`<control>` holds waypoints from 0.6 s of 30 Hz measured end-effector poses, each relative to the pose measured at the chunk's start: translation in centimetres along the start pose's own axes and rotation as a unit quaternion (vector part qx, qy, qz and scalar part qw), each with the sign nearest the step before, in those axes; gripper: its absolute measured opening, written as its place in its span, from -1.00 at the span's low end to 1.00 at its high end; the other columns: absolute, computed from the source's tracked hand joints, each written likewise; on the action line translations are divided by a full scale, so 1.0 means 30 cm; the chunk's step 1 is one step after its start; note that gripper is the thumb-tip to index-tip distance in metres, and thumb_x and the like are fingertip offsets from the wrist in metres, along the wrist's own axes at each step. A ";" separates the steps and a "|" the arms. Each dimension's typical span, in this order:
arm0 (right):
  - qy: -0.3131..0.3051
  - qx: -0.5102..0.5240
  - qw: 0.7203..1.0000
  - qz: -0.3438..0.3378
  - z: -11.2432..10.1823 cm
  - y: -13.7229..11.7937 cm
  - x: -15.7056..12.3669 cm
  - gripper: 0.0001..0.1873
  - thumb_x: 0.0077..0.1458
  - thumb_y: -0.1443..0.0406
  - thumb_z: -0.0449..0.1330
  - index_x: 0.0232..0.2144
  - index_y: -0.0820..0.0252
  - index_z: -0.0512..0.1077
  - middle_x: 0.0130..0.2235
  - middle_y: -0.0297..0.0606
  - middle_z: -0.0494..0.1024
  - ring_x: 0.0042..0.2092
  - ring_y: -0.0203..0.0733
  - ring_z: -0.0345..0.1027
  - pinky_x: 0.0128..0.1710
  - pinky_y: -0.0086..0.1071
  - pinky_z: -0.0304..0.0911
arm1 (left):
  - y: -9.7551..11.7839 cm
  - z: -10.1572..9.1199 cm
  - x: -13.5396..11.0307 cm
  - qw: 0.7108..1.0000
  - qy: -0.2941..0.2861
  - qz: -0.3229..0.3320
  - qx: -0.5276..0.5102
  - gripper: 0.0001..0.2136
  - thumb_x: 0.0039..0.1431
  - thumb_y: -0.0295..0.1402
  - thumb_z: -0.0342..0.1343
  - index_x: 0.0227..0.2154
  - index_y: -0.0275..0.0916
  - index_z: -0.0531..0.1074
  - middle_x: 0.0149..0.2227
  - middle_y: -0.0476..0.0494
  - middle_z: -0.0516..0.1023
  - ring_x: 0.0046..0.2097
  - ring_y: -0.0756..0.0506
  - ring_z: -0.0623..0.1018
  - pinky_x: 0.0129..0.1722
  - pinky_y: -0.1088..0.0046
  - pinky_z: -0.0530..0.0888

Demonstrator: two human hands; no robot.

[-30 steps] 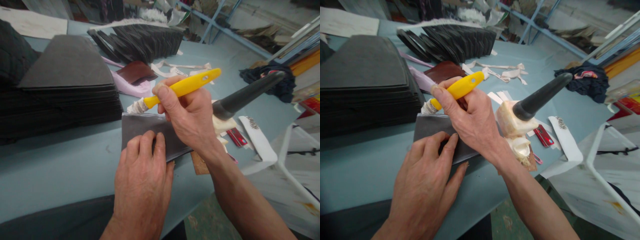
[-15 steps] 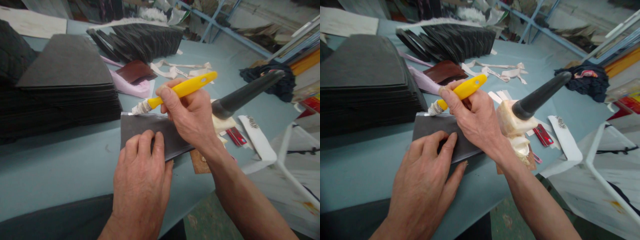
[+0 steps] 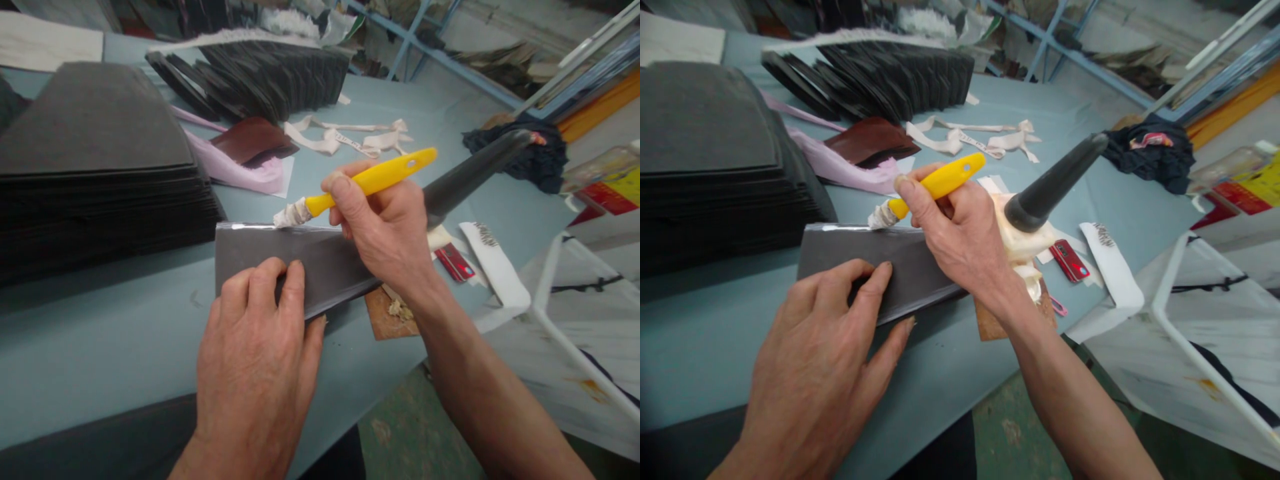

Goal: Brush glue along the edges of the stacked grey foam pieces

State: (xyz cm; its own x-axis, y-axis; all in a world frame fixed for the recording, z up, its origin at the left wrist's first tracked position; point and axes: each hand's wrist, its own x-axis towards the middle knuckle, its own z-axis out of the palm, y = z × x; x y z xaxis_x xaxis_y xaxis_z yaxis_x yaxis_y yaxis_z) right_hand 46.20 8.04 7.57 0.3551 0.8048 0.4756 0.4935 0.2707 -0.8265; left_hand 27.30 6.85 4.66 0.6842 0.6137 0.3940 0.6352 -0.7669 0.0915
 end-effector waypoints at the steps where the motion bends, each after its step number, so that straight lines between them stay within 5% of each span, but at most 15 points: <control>1: 0.002 -0.001 1.000 0.004 -0.008 0.002 -0.003 -0.70 0.38 0.02 0.31 -0.29 0.09 0.53 -0.47 -0.45 0.44 -0.41 -0.33 0.44 -0.43 -0.44 0.39 | -0.001 0.000 0.000 1.000 -0.001 0.003 0.002 -0.47 0.20 -0.33 0.28 0.22 -0.43 0.46 0.07 -0.43 0.53 0.00 -0.42 0.51 -0.06 -0.02 0.58; 18: 0.046 -0.033 0.998 0.039 -0.148 0.031 -0.055 -0.59 0.36 -0.07 0.30 -0.25 0.15 0.54 -0.47 -0.44 0.47 -0.44 -0.36 0.37 -0.47 -0.45 0.29 | -0.018 0.001 -0.010 0.999 -0.031 0.020 0.025 -0.51 0.39 -0.22 0.03 0.26 -0.42 0.42 0.11 -0.47 0.49 0.02 -0.44 0.48 -0.02 -0.06 0.54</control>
State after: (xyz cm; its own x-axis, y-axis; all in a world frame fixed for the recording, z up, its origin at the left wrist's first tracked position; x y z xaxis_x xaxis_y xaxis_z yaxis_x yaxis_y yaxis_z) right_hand 49.60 4.60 7.36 0.4648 0.7693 0.4384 0.5116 0.1707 -0.8421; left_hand 26.75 7.09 4.46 0.7293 0.5942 0.3391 0.6229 -0.7818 0.0302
